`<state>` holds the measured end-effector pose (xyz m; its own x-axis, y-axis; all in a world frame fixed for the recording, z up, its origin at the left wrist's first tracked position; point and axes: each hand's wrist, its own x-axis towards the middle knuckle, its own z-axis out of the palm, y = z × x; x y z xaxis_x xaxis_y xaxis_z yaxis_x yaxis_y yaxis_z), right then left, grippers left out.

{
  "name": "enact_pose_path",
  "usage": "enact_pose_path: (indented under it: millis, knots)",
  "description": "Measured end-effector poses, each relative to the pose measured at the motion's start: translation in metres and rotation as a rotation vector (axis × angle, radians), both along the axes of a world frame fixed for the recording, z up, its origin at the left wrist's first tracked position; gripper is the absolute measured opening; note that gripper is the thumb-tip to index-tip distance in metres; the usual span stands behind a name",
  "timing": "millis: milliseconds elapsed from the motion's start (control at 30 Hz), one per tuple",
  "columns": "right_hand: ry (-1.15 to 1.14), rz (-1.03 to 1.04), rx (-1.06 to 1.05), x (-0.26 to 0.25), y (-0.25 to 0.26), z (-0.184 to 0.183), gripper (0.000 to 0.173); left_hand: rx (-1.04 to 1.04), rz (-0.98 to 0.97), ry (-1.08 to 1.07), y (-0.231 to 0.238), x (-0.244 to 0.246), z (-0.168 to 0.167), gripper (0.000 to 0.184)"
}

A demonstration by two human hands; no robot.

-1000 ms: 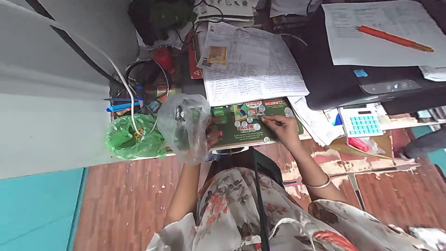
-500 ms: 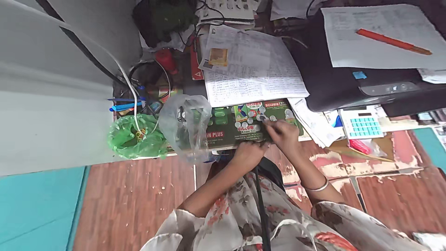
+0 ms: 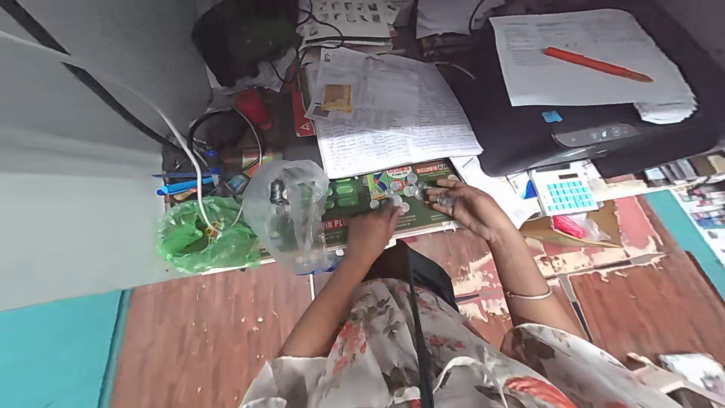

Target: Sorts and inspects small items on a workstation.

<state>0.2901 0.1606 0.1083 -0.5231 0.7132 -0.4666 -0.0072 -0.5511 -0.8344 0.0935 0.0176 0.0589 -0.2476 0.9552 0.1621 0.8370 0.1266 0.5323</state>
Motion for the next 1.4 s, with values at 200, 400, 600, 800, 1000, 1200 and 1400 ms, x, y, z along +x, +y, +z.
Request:
enact_pose_path:
  millis: [200,400,600,800,1000,1200,1400]
  knots:
    - [0.040,0.156,0.041,0.005,-0.006,0.005,0.039,0.047,0.150,-0.102,-0.016,-0.039,-0.004,0.038]
    - [-0.137,0.218,0.180,-0.004,-0.008,0.005,0.020,0.228,0.183,-0.235,-0.020,-0.048,-0.017,0.028]
    - [-0.427,0.194,0.500,-0.028,-0.001,-0.014,0.015,0.260,0.168,-0.156,-0.019,-0.047,-0.021,0.028]
    - [-0.488,0.236,0.498,-0.024,0.005,-0.011,0.030,0.273,0.166,-0.136,-0.020,-0.047,-0.023,0.028]
    - [-0.081,0.211,0.108,-0.011,0.004,0.003,0.039,0.252,0.153,-0.086,-0.020,-0.049,-0.028,0.033]
    - [-0.086,0.260,0.152,-0.008,0.003,0.006,0.036,0.229,0.170,-0.141,-0.022,-0.050,-0.024,0.033]
    - [-0.318,0.082,0.565,-0.016,-0.001,-0.012,0.008,0.230,0.174,-0.180,-0.021,-0.051,-0.022,0.033]
